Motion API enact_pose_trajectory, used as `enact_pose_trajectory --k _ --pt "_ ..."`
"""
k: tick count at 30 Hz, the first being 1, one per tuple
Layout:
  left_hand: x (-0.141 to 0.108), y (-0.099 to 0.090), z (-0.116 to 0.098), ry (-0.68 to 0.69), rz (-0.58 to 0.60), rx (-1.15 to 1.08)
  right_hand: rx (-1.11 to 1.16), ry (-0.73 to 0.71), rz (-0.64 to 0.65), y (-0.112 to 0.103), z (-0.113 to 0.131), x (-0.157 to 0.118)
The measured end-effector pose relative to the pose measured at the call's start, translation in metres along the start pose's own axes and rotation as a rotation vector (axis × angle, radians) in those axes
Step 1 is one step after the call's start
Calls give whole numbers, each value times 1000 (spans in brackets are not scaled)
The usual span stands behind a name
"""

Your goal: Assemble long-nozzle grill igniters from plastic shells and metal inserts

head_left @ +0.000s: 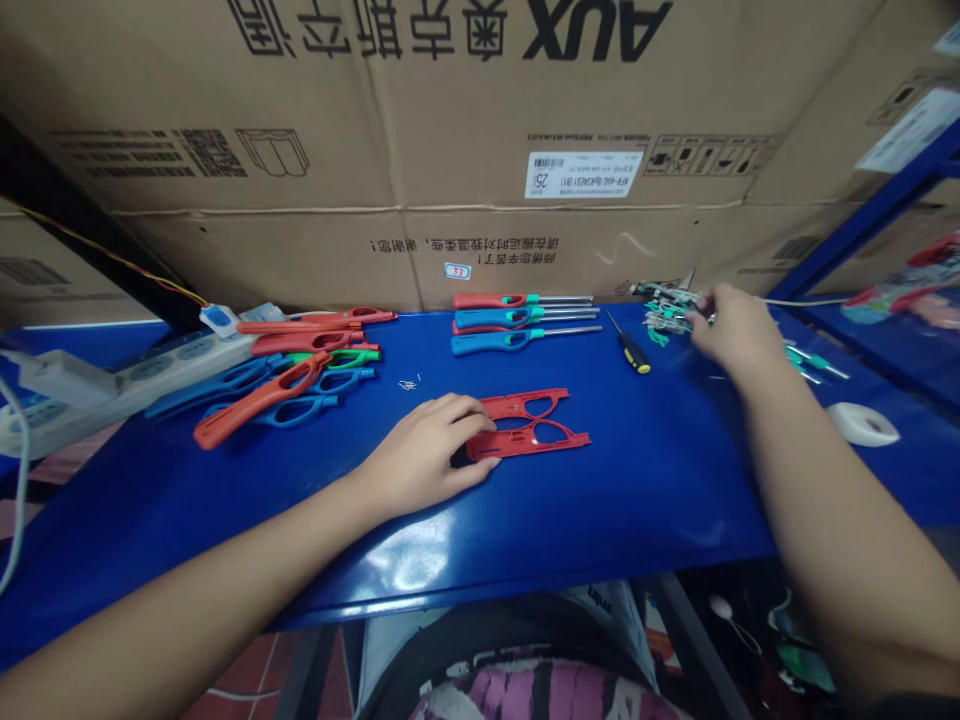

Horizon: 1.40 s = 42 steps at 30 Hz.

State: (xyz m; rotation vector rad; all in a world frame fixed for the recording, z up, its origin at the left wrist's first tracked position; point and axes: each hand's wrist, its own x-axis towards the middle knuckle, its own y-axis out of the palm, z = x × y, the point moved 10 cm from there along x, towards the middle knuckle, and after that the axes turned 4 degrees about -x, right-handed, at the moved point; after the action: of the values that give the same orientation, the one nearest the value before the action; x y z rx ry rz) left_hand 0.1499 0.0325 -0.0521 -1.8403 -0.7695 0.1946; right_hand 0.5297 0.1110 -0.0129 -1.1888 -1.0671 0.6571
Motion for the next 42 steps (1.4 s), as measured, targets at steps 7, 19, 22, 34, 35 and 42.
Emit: enact_pose_trajectory --k 7,19,22,34,35,42 --pt "-1 -4 1 -17 -22 -58 261 -313 -190 -40 70 -33" --pt "-12 -44 -6 -36 -423 -15 603 -939 123 -34 192 -156" --pt "-11 -40 -10 -15 -394 -22 603 -1000 164 -35 198 -169" --pt "-7 -24 -12 61 -328 -133 635 -1165 263 -37 207 -197" --pt "-7 -23 -12 59 -328 -135 643 -1173 261 -37 207 -199" --pt "-9 -29 -12 95 -384 -131 683 -1173 209 -40 206 -194"
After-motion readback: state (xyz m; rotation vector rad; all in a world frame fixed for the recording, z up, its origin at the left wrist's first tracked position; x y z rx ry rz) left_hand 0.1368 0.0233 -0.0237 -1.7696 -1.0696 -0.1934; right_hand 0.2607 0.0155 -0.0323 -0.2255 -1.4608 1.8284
